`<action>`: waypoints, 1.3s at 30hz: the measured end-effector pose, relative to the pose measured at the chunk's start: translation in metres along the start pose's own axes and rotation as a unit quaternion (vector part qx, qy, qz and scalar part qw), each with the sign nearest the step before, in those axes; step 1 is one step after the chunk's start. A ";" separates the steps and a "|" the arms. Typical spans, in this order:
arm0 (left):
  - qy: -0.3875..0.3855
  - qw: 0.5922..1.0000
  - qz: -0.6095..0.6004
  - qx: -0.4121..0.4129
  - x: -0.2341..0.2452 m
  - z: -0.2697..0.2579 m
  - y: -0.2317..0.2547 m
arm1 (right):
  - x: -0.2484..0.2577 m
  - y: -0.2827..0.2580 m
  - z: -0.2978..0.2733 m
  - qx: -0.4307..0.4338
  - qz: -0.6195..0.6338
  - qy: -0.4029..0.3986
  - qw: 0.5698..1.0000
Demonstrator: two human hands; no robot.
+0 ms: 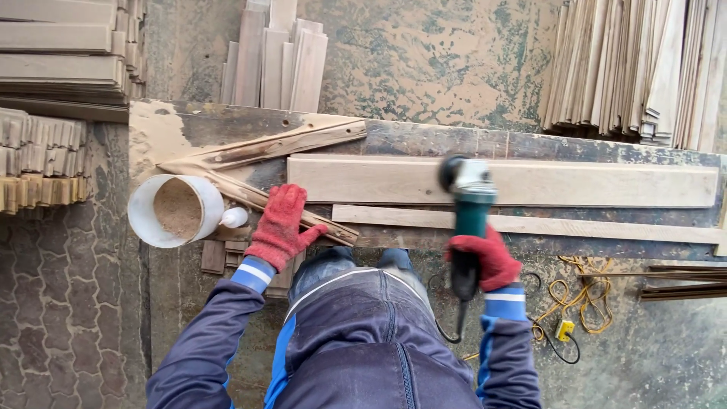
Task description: Using an angle grinder with a sanding disc to smooth a long piece of wood on a workbench.
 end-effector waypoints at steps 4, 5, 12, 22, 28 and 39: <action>-0.002 1.000 0.004 -0.019 0.011 0.006 0.004 | 0.111 0.012 0.038 0.033 0.089 -0.001 0.996; -0.002 1.000 0.004 -0.017 0.011 0.007 0.005 | 0.125 0.012 0.040 0.032 0.087 -0.001 0.996; -0.014 1.000 0.005 -0.018 0.012 0.011 0.006 | 0.145 0.027 0.038 0.060 0.085 0.000 0.995; -0.028 1.000 -0.008 -0.010 0.020 0.015 0.011 | 0.009 0.030 -0.006 -0.005 -0.047 0.013 0.999; -0.024 1.000 0.006 -0.015 0.014 0.009 0.006 | 0.000 0.026 -0.014 -0.005 -0.028 0.019 0.999; -0.034 0.999 -0.004 -0.008 0.016 0.010 0.005 | 0.093 0.030 0.013 0.024 0.077 0.030 0.996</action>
Point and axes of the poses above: each hand's wrist, its own z-axis towards the middle knuckle, its own x-axis out of the back of the hand, y = z × x, the point moved 2 cm from there along z, towards the middle knuckle, and after that the axes turned 1 degree about x, right-handed, at the moved point
